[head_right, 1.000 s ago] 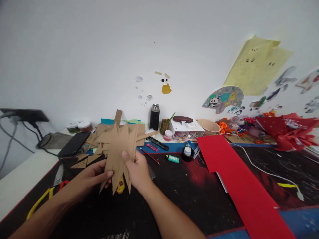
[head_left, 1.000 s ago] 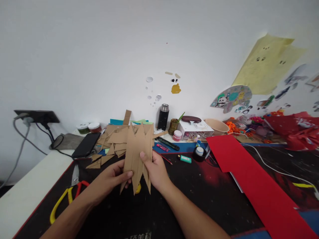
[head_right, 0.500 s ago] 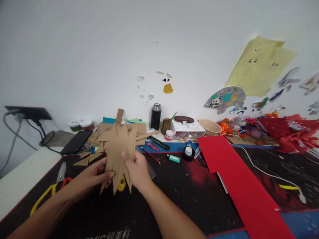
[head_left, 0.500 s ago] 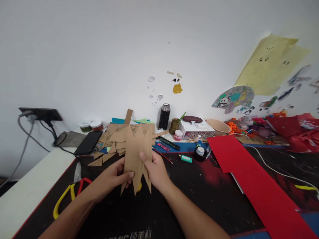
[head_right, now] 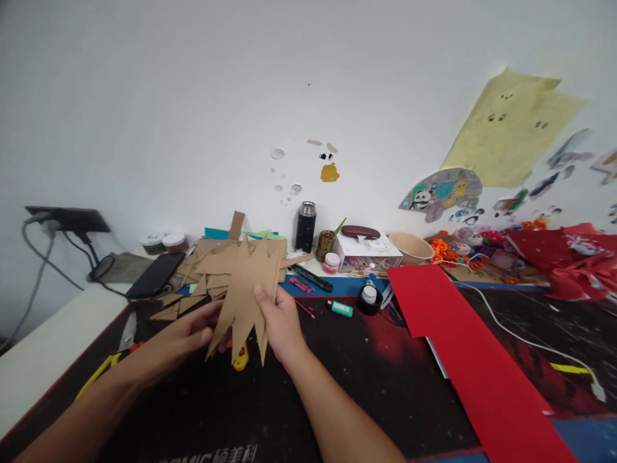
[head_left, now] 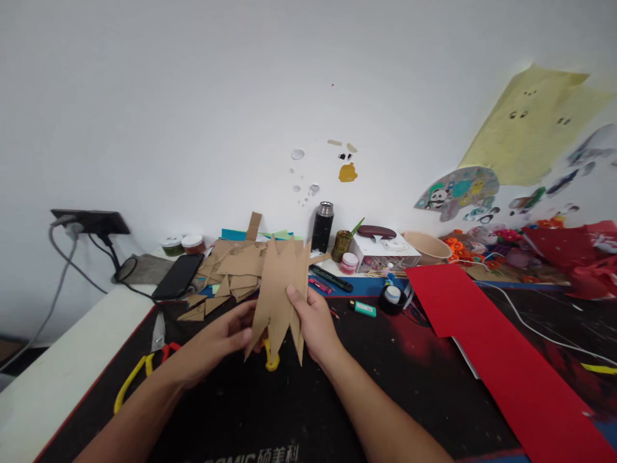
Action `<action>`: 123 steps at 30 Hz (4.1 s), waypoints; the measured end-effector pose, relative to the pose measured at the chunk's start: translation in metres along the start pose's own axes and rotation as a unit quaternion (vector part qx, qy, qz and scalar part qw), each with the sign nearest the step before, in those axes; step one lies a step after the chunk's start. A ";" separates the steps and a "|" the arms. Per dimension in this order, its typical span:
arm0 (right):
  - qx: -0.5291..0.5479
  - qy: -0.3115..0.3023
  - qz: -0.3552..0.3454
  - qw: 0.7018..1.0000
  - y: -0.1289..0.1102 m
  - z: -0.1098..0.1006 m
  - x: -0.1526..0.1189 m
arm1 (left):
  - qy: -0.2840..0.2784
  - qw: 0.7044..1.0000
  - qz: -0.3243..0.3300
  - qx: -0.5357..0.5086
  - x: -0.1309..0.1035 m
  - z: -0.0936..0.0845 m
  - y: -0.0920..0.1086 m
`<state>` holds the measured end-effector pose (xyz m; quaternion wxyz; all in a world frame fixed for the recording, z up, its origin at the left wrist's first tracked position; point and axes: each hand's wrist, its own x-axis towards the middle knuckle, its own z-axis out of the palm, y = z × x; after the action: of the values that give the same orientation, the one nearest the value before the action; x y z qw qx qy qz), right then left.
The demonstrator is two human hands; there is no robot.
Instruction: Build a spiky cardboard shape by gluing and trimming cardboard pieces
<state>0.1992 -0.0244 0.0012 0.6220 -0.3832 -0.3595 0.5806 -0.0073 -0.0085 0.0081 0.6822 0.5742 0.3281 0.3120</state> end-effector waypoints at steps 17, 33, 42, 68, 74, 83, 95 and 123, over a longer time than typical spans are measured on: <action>0.019 0.008 0.004 1.000 -0.001 0.002 0.000 | 0.141 0.985 0.009 0.103 0.007 -0.001 0.008; 0.007 0.012 0.007 1.000 0.000 0.000 0.001 | 0.207 0.970 0.044 0.123 0.006 0.010 0.005; -0.037 0.002 -0.013 0.999 0.005 0.002 -0.003 | 0.088 0.993 0.003 0.079 0.002 0.023 0.008; -0.103 -0.011 -0.036 0.994 0.004 0.003 -0.006 | 0.021 0.999 -0.009 0.050 0.001 0.023 0.008; -0.091 -0.014 -0.040 0.995 0.004 0.001 -0.004 | 0.003 0.999 -0.018 0.048 0.000 0.017 0.002; -0.072 0.000 -0.032 0.997 0.003 0.000 -0.003 | 0.014 0.999 -0.004 0.033 0.000 0.020 0.006; -0.091 -0.026 -0.031 0.995 0.003 0.003 -0.006 | 0.047 0.998 -0.021 0.027 0.004 0.020 0.000; -0.088 0.042 -0.084 0.992 0.000 -0.003 0.002 | 0.227 0.871 0.179 0.398 -0.003 0.024 0.012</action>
<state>0.2019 -0.0230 -0.0005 0.6469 -0.4287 -0.4134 0.4763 0.0098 -0.0237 0.0231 0.2352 0.7591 0.4619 0.3938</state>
